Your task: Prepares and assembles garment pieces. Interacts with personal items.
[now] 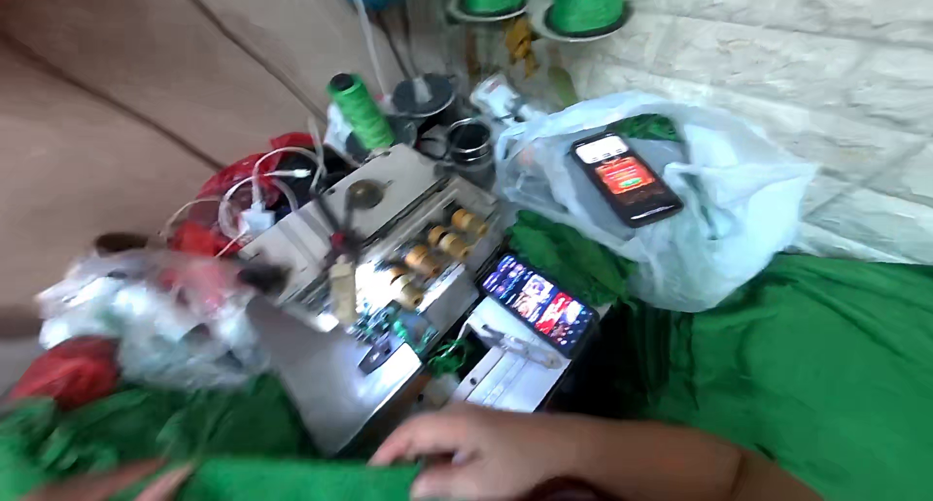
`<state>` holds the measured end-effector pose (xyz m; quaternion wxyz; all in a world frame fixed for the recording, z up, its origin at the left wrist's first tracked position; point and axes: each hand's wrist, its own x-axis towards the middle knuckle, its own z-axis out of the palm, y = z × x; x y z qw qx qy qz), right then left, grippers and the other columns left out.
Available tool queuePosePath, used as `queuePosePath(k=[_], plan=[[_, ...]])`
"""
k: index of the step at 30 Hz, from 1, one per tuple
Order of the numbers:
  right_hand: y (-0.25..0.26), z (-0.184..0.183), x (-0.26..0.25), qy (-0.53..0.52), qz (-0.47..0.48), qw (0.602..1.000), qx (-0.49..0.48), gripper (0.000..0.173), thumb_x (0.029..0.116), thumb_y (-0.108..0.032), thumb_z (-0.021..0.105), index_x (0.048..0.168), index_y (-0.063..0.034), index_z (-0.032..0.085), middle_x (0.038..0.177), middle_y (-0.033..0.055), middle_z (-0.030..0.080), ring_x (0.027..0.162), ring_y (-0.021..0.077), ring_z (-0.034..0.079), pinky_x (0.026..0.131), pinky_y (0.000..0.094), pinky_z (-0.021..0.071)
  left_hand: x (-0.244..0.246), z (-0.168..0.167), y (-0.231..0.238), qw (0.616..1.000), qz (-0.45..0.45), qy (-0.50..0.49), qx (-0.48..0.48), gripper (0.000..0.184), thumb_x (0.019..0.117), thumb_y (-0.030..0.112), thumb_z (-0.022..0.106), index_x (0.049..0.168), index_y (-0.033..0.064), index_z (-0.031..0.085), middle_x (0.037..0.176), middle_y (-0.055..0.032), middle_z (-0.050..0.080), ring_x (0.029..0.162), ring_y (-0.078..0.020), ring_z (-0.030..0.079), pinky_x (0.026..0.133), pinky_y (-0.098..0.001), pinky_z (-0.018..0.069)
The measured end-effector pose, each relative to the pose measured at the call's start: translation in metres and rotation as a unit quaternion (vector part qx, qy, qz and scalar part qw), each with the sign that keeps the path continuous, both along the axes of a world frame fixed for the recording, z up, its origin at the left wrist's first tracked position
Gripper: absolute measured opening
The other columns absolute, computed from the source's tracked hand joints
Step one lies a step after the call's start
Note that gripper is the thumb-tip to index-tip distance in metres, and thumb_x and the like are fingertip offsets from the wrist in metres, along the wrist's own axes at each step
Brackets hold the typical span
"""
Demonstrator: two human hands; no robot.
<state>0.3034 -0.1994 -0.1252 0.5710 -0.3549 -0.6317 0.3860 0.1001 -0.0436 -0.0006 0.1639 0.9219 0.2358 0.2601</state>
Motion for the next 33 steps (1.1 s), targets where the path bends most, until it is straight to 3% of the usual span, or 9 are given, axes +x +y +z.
queuePosePath(k=[1, 4, 9, 16, 23, 25, 27, 30, 33], plan=[[0.001, -0.011, 0.005, 0.012, 0.008, 0.999, -0.028, 0.031, 0.0985, 0.000, 0.055, 0.126, 0.0110, 0.062, 0.116, 0.0197, 0.069, 0.105, 0.0169, 0.068, 0.094, 0.0309, 0.0548, -0.016, -0.027, 0.018, 1.000, -0.009, 0.018, 0.012, 0.027, 0.1032, 0.016, 0.060, 0.104, -0.0098, 0.069, 0.101, -0.0229, 0.070, 0.098, -0.0215, 0.067, 0.093, -0.0325, 0.0515], [-0.002, -0.028, 0.019, 0.060, 0.029, 0.991, -0.120, 0.028, 0.1021, -0.006, 0.050, 0.126, 0.0053, 0.061, 0.108, 0.0049, 0.071, 0.097, 0.0021, 0.067, 0.088, 0.0219, 0.0558, -0.015, -0.075, 0.029, 0.999, 0.037, -0.019, 0.002, 0.034, 0.1063, 0.023, 0.047, 0.108, -0.0009, 0.072, 0.102, -0.0139, 0.072, 0.097, -0.0136, 0.067, 0.090, -0.0320, 0.0540], [-0.009, -0.035, 0.027, 0.122, 0.007, 0.978, -0.170, 0.022, 0.0998, -0.006, 0.055, 0.120, -0.0065, 0.064, 0.097, -0.0062, 0.073, 0.090, 0.0005, 0.068, 0.082, 0.0212, 0.0577, 0.017, -0.073, 0.028, 0.994, 0.054, -0.052, -0.081, 0.022, 0.1048, 0.020, 0.053, 0.105, 0.0039, 0.069, 0.089, -0.0019, 0.067, 0.080, -0.0032, 0.062, 0.075, -0.0240, 0.0535], [-0.022, -0.043, 0.026, 0.176, 0.029, 0.958, -0.224, 0.025, 0.0994, -0.009, 0.057, 0.123, -0.0074, 0.063, 0.101, -0.0055, 0.074, 0.092, 0.0026, 0.070, 0.083, 0.0231, 0.0585, 0.050, -0.074, 0.030, 0.995, 0.082, 0.039, -0.035, 0.020, 0.0952, 0.026, 0.070, 0.095, 0.0061, 0.073, 0.088, -0.0071, 0.071, 0.085, -0.0179, 0.069, 0.079, -0.0407, 0.0564], [0.002, -0.038, 0.024, 0.183, -0.063, 0.961, -0.199, 0.012, 0.1003, -0.012, 0.058, 0.109, -0.0093, 0.066, 0.090, -0.0061, 0.072, 0.083, 0.0022, 0.069, 0.077, 0.0222, 0.0584, 0.091, -0.084, 0.059, 0.989, 0.133, 0.022, -0.069, 0.018, 0.0883, 0.015, 0.074, 0.099, 0.0001, 0.071, 0.094, -0.0179, 0.070, 0.093, -0.0337, 0.068, 0.082, -0.0578, 0.0527], [0.007, -0.038, 0.026, 0.185, -0.061, 0.962, -0.192, 0.012, 0.1004, -0.010, 0.058, 0.109, -0.0077, 0.066, 0.090, -0.0049, 0.072, 0.083, 0.0027, 0.069, 0.078, 0.0219, 0.0582, 0.089, -0.092, 0.067, 0.992, 0.124, -0.019, -0.030, 0.019, 0.0836, 0.016, 0.074, 0.096, 0.0019, 0.072, 0.102, -0.0183, 0.068, 0.102, -0.0366, 0.064, 0.086, -0.0611, 0.0484], [0.006, -0.038, 0.025, 0.174, -0.058, 0.963, -0.196, 0.012, 0.1004, -0.010, 0.057, 0.109, -0.0072, 0.066, 0.089, -0.0054, 0.071, 0.082, 0.0018, 0.068, 0.078, 0.0205, 0.0575, 0.080, -0.095, 0.061, 0.990, 0.129, -0.041, 0.028, 0.027, 0.0850, 0.018, 0.075, 0.106, 0.0013, 0.069, 0.118, -0.0214, 0.065, 0.116, -0.0414, 0.059, 0.093, -0.0648, 0.0447], [0.003, -0.042, 0.023, 0.156, -0.064, 0.968, -0.186, 0.012, 0.1008, -0.011, 0.057, 0.110, -0.0069, 0.065, 0.088, -0.0071, 0.070, 0.081, -0.0006, 0.066, 0.077, 0.0183, 0.0561, 0.062, -0.092, 0.025, 0.990, 0.108, -0.056, 0.075, 0.017, 0.0949, 0.021, 0.066, 0.101, 0.0064, 0.072, 0.107, -0.0119, 0.071, 0.109, -0.0318, 0.065, 0.094, -0.0563, 0.0500], [0.004, -0.043, 0.023, 0.140, -0.072, 0.971, -0.179, 0.013, 0.1010, -0.011, 0.057, 0.110, -0.0057, 0.065, 0.088, -0.0060, 0.069, 0.081, -0.0003, 0.066, 0.076, 0.0183, 0.0559, 0.052, -0.102, 0.002, 0.998, 0.069, -0.010, -0.010, 0.029, 0.1006, 0.035, 0.057, 0.109, 0.0157, 0.076, 0.120, -0.0018, 0.074, 0.129, -0.0263, 0.061, 0.111, -0.0642, 0.0379]])
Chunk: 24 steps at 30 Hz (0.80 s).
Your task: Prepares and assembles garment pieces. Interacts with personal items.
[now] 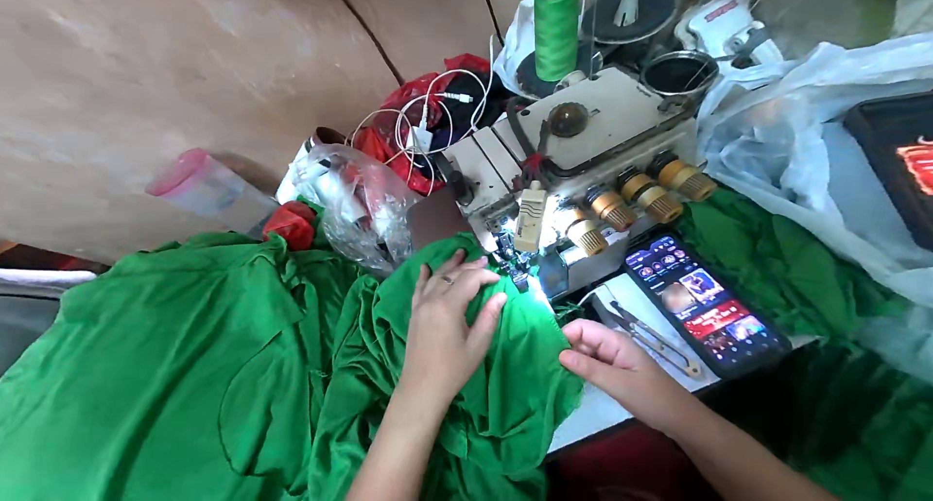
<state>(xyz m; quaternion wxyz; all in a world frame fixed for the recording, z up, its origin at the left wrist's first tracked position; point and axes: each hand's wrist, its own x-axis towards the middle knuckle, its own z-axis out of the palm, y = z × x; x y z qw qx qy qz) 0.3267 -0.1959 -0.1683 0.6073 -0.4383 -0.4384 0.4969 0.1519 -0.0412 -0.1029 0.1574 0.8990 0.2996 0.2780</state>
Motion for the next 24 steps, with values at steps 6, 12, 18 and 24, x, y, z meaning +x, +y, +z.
queuePosePath(k=[6, 12, 18, 24], plan=[[-0.005, -0.002, 0.000, -0.044, -0.007, 0.999, 0.015, 0.013, 0.1011, -0.016, 0.058, 0.109, -0.0077, 0.066, 0.092, -0.0070, 0.071, 0.085, -0.0013, 0.067, 0.078, 0.0178, 0.0563, -0.004, -0.008, 0.024, 0.994, -0.111, 0.006, -0.022, 0.027, 0.1028, 0.027, 0.053, 0.113, 0.0157, 0.076, 0.121, -0.0010, 0.074, 0.132, -0.0205, 0.059, 0.116, -0.0661, 0.0303], [0.000, -0.007, -0.006, -0.093, -0.041, 0.995, 0.024, 0.020, 0.1024, -0.016, 0.055, 0.115, -0.0045, 0.065, 0.097, -0.0036, 0.074, 0.089, 0.0012, 0.069, 0.082, 0.0197, 0.0582, -0.009, -0.009, 0.035, 0.987, -0.158, 0.006, -0.016, 0.029, 0.1032, 0.017, 0.048, 0.115, 0.0113, 0.074, 0.125, -0.0044, 0.072, 0.135, -0.0222, 0.057, 0.119, -0.0610, 0.0307], [-0.013, -0.019, 0.001, -0.172, -0.062, 0.983, 0.031, 0.023, 0.1008, -0.022, 0.057, 0.112, -0.0061, 0.068, 0.100, -0.0042, 0.073, 0.091, -0.0014, 0.068, 0.081, 0.0178, 0.0575, -0.044, 0.005, 0.031, 0.998, -0.059, -0.032, 0.014, 0.028, 0.0968, 0.011, 0.052, 0.111, 0.0082, 0.076, 0.131, -0.0099, 0.069, 0.131, -0.0249, 0.059, 0.110, -0.0474, 0.0471], [-0.022, -0.014, -0.005, -0.175, -0.042, 0.984, 0.016, 0.022, 0.1005, -0.014, 0.057, 0.110, 0.0039, 0.067, 0.104, 0.0077, 0.070, 0.094, 0.0051, 0.067, 0.084, 0.0228, 0.0575, -0.071, 0.027, 0.100, 0.983, 0.167, 0.062, -0.040, 0.026, 0.1033, 0.004, 0.051, 0.121, -0.0059, 0.067, 0.117, -0.0289, 0.067, 0.109, -0.0453, 0.065, 0.095, -0.0655, 0.0480]])
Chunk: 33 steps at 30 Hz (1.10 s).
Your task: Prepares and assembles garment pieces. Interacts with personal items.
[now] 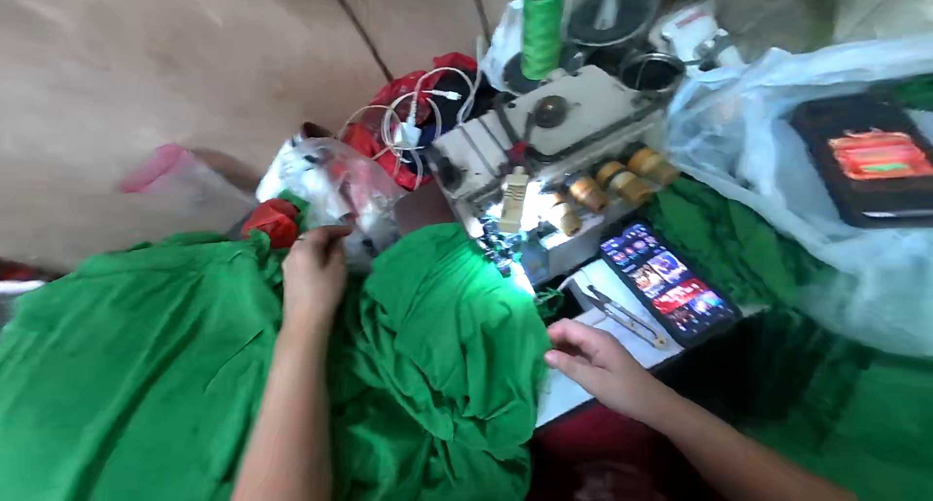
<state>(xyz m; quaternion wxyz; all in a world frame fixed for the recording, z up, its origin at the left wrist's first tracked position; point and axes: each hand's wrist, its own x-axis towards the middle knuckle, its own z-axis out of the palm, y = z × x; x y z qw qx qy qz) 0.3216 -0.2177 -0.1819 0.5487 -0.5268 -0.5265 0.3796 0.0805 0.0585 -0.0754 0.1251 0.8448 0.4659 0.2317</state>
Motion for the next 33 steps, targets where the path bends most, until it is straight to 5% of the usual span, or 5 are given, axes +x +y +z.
queuePosePath(k=[6, 15, 26, 29, 33], plan=[[-0.006, 0.012, 0.000, -0.046, 0.000, 0.999, -0.010, 0.027, 0.1008, -0.015, 0.058, 0.116, 0.0060, 0.066, 0.124, 0.0206, 0.063, 0.095, 0.0139, 0.066, 0.081, 0.0255, 0.0558, 0.012, -0.042, 0.044, 0.986, 0.021, 0.146, -0.080, 0.033, 0.1012, 0.010, 0.061, 0.129, -0.0083, 0.063, 0.126, -0.0396, 0.060, 0.119, -0.0615, 0.056, 0.099, -0.0780, 0.0385], [-0.025, 0.028, 0.020, -0.138, 0.024, 0.990, -0.019, 0.038, 0.1010, -0.010, 0.058, 0.138, -0.0001, 0.058, 0.131, 0.0217, 0.060, 0.085, 0.0175, 0.066, 0.074, 0.0282, 0.0562, 0.023, -0.040, 0.048, 0.957, 0.061, 0.263, -0.103, 0.033, 0.1030, 0.018, 0.061, 0.127, -0.0041, 0.064, 0.125, -0.0384, 0.061, 0.120, -0.0606, 0.056, 0.095, -0.0790, 0.0394], [-0.063, 0.036, 0.091, -0.272, -0.176, 0.946, 0.019, 0.024, 0.1020, -0.011, 0.054, 0.114, -0.0021, 0.073, 0.108, 0.0118, 0.072, 0.090, 0.0118, 0.068, 0.081, 0.0255, 0.0575, 0.002, -0.060, 0.062, 0.956, -0.044, 0.289, -0.021, 0.032, 0.1050, 0.007, 0.051, 0.122, -0.0194, 0.058, 0.119, -0.0467, 0.058, 0.110, -0.0653, 0.058, 0.087, -0.0763, 0.0463], [-0.079, 0.044, 0.125, -0.298, -0.304, 0.904, 0.035, 0.026, 0.1025, -0.014, 0.053, 0.112, -0.0003, 0.072, 0.101, 0.0091, 0.071, 0.086, 0.0062, 0.067, 0.079, 0.0219, 0.0570, 0.066, -0.013, 0.002, 0.887, 0.135, 0.412, -0.157, 0.044, 0.1102, 0.009, 0.037, 0.149, -0.0110, 0.039, 0.157, -0.0313, 0.038, 0.147, -0.0439, 0.037, 0.120, -0.0538, 0.0274], [-0.094, 0.045, 0.137, -0.278, -0.355, 0.892, 0.030, 0.026, 0.1026, -0.016, 0.052, 0.111, 0.0006, 0.071, 0.098, 0.0061, 0.070, 0.080, 0.0002, 0.062, 0.074, 0.0164, 0.0538, 0.000, -0.061, 0.062, 0.981, -0.012, 0.191, -0.045, 0.032, 0.0988, 0.009, 0.058, 0.117, -0.0171, 0.061, 0.120, -0.0443, 0.058, 0.114, -0.0645, 0.056, 0.093, -0.0792, 0.0404]])
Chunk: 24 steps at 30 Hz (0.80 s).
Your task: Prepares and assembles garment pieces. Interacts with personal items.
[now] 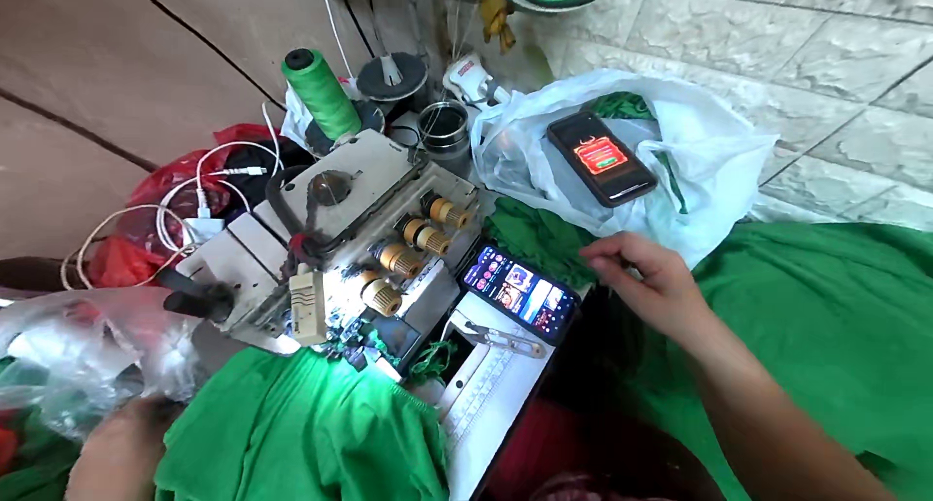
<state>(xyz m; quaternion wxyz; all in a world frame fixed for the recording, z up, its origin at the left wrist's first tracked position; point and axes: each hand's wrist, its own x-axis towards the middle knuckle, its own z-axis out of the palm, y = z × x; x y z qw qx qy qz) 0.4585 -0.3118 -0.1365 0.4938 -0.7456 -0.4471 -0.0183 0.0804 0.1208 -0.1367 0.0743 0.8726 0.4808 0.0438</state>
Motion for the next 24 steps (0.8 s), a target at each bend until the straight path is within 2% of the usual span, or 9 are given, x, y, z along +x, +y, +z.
queuePosePath(k=[3, 6, 9, 12, 13, 15, 17, 21, 24], plan=[[0.001, -0.009, -0.008, 0.003, 0.030, 0.999, -0.015, 0.025, 0.1018, -0.013, 0.054, 0.111, 0.0003, 0.072, 0.101, 0.0089, 0.071, 0.083, 0.0042, 0.065, 0.076, 0.0193, 0.0554, -0.002, -0.003, 0.010, 0.999, 0.030, -0.020, -0.029, 0.037, 0.1003, 0.014, 0.058, 0.123, -0.0147, 0.061, 0.120, -0.0414, 0.061, 0.116, -0.0616, 0.057, 0.098, -0.0772, 0.0383], [0.007, -0.017, -0.017, -0.006, 0.076, 0.997, -0.028, 0.023, 0.1014, -0.012, 0.055, 0.110, -0.0016, 0.073, 0.102, 0.0101, 0.071, 0.086, 0.0069, 0.066, 0.079, 0.0198, 0.0553, -0.007, -0.008, 0.016, 1.000, 0.021, -0.007, -0.012, 0.036, 0.1005, 0.014, 0.056, 0.121, -0.0153, 0.061, 0.119, -0.0431, 0.061, 0.114, -0.0644, 0.056, 0.095, -0.0799, 0.0388], [0.009, -0.015, -0.015, -0.036, 0.084, 0.995, -0.040, 0.024, 0.1022, -0.013, 0.054, 0.111, -0.0038, 0.073, 0.102, 0.0095, 0.071, 0.088, 0.0090, 0.066, 0.080, 0.0214, 0.0552, 0.002, 0.002, 0.005, 0.998, 0.042, 0.032, -0.021, 0.035, 0.1017, 0.015, 0.054, 0.118, -0.0141, 0.064, 0.120, -0.0419, 0.061, 0.117, -0.0631, 0.056, 0.096, -0.0777, 0.0404], [0.003, 0.008, 0.015, -0.091, 0.003, 0.994, -0.066, 0.026, 0.1017, -0.013, 0.053, 0.116, -0.0034, 0.073, 0.104, 0.0109, 0.073, 0.090, 0.0176, 0.070, 0.082, 0.0367, 0.0593, 0.009, 0.010, -0.005, 0.997, 0.060, 0.044, -0.027, 0.036, 0.1023, 0.017, 0.053, 0.121, -0.0118, 0.064, 0.124, -0.0389, 0.062, 0.121, -0.0582, 0.057, 0.100, -0.0733, 0.0411], [0.000, 0.022, 0.032, -0.103, -0.032, 0.991, -0.079, 0.026, 0.1012, -0.010, 0.053, 0.118, -0.0018, 0.071, 0.105, 0.0135, 0.071, 0.090, 0.0213, 0.069, 0.081, 0.0412, 0.0586, 0.009, 0.010, -0.006, 0.996, 0.066, 0.046, -0.027, 0.036, 0.1023, 0.018, 0.054, 0.122, -0.0104, 0.064, 0.125, -0.0373, 0.062, 0.122, -0.0564, 0.057, 0.101, -0.0719, 0.0414], [-0.001, 0.050, 0.071, -0.111, -0.093, 0.983, -0.112, 0.027, 0.1035, -0.008, 0.052, 0.122, 0.0019, 0.068, 0.114, 0.0209, 0.069, 0.098, 0.0315, 0.069, 0.088, 0.0507, 0.0559, 0.009, 0.010, -0.007, 0.997, 0.068, 0.038, -0.025, 0.035, 0.1008, 0.015, 0.055, 0.124, -0.0094, 0.063, 0.127, -0.0370, 0.061, 0.124, -0.0559, 0.056, 0.102, -0.0715, 0.0409], [0.004, 0.069, 0.116, -0.084, -0.130, 0.979, -0.136, 0.028, 0.1047, -0.011, 0.050, 0.123, 0.0015, 0.067, 0.120, 0.0234, 0.067, 0.105, 0.0359, 0.067, 0.093, 0.0552, 0.0532, 0.006, 0.008, -0.006, 0.998, 0.054, 0.020, -0.018, 0.034, 0.0996, 0.013, 0.057, 0.123, -0.0102, 0.063, 0.126, -0.0377, 0.061, 0.123, -0.0564, 0.056, 0.102, -0.0718, 0.0407], [0.030, 0.081, 0.190, 0.068, -0.172, 0.963, -0.195, 0.033, 0.1080, -0.019, 0.048, 0.126, 0.0016, 0.065, 0.120, 0.0265, 0.066, 0.109, 0.0405, 0.065, 0.096, 0.0615, 0.0480, -0.003, 0.001, 0.006, 1.000, 0.007, -0.006, -0.001, 0.031, 0.1017, 0.014, 0.056, 0.114, -0.0116, 0.067, 0.117, -0.0384, 0.065, 0.115, -0.0579, 0.060, 0.099, -0.0729, 0.0415], [0.051, 0.070, 0.223, 0.178, -0.180, 0.939, -0.234, 0.040, 0.1088, -0.029, 0.048, 0.127, 0.0026, 0.063, 0.121, 0.0260, 0.065, 0.108, 0.0375, 0.065, 0.096, 0.0580, 0.0491, -0.004, -0.002, 0.003, 0.998, -0.001, -0.038, 0.046, 0.032, 0.1016, 0.014, 0.055, 0.109, -0.0135, 0.069, 0.117, -0.0407, 0.063, 0.118, -0.0601, 0.057, 0.103, -0.0703, 0.0396]])
